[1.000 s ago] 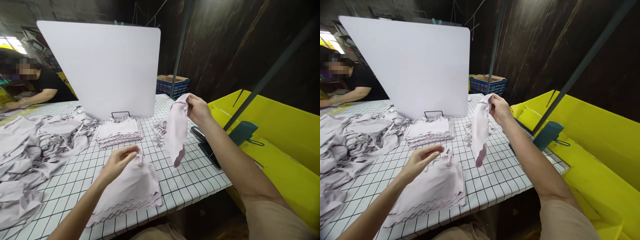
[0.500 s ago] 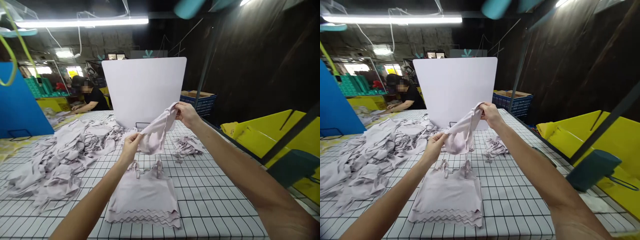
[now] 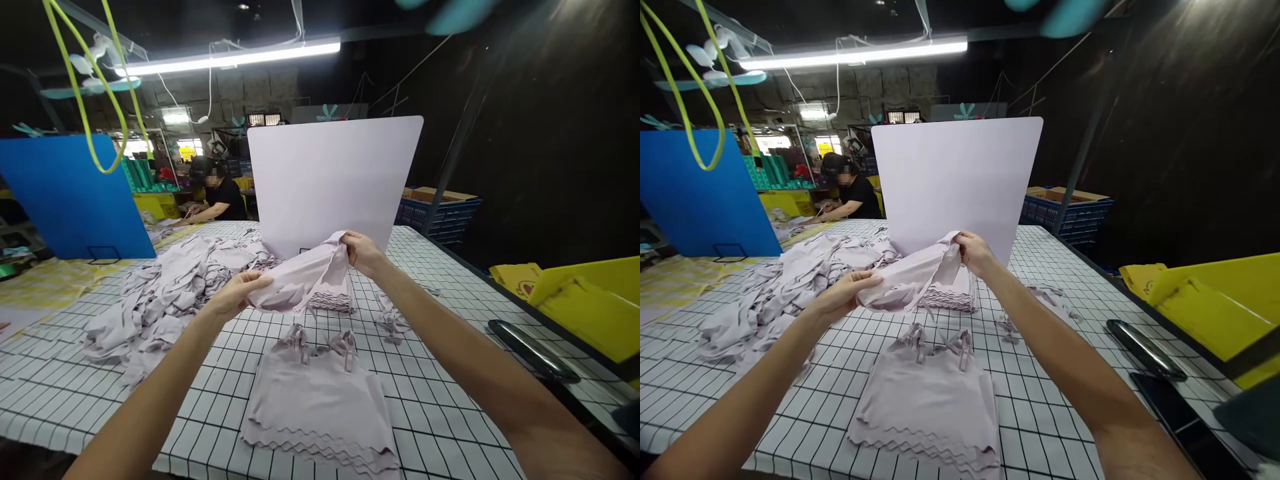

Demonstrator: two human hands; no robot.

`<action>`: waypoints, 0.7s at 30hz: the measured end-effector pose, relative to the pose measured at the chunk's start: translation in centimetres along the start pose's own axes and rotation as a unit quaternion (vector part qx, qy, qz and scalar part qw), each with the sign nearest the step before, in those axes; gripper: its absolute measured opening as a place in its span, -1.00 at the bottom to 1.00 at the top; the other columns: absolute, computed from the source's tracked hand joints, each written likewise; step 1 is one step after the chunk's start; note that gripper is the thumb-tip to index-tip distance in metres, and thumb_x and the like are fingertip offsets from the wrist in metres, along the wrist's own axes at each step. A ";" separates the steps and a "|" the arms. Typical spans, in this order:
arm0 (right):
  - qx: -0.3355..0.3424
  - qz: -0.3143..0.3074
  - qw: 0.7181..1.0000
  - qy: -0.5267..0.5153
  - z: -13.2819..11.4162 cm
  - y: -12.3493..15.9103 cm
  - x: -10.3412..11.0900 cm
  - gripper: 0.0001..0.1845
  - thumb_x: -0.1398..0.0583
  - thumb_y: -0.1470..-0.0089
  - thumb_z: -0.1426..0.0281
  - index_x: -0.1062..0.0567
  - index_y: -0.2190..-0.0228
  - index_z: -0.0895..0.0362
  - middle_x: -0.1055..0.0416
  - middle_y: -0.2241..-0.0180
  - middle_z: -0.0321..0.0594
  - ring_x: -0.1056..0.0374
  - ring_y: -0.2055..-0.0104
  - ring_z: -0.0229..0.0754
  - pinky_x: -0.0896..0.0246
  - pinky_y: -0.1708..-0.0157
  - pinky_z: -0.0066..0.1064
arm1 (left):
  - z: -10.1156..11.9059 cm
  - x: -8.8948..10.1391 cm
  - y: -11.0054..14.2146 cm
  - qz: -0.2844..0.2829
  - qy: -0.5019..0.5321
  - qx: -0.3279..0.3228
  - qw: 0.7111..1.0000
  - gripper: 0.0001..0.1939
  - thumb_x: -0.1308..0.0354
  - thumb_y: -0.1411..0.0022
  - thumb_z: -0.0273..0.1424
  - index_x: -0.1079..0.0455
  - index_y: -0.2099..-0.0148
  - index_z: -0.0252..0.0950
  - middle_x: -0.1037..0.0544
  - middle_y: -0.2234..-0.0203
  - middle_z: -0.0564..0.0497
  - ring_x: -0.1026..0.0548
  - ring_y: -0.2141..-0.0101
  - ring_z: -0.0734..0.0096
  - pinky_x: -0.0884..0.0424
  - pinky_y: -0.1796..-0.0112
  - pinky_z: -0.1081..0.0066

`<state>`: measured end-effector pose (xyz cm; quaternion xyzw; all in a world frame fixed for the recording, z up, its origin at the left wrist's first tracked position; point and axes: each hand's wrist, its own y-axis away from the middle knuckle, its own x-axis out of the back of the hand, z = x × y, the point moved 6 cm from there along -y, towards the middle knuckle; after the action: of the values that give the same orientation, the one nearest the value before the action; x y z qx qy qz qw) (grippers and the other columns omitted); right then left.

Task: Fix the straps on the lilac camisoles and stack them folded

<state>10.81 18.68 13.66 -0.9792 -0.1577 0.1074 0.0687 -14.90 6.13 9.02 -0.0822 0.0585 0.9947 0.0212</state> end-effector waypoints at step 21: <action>-0.078 -0.339 0.933 0.089 4.2 2.9 -8.4 -0.54 -0.46 0.13 0.14 -0.62 0.26 0.21 -0.54 0.35 -0.20 -0.41 0.37 -0.28 -0.28 0.42 -0.48 | 4.7 -3.1 -2.9 -0.041 -0.099 -0.076 0.991 -0.62 -0.49 0.07 -0.17 -0.55 0.38 -0.38 -0.52 0.58 0.01 -0.39 0.60 0.54 -0.24 0.61 0.56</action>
<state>2.88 13.61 10.69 -0.8756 -0.4811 -0.0223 0.0377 -12.48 9.45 13.82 0.0127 -0.0227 0.9978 0.0609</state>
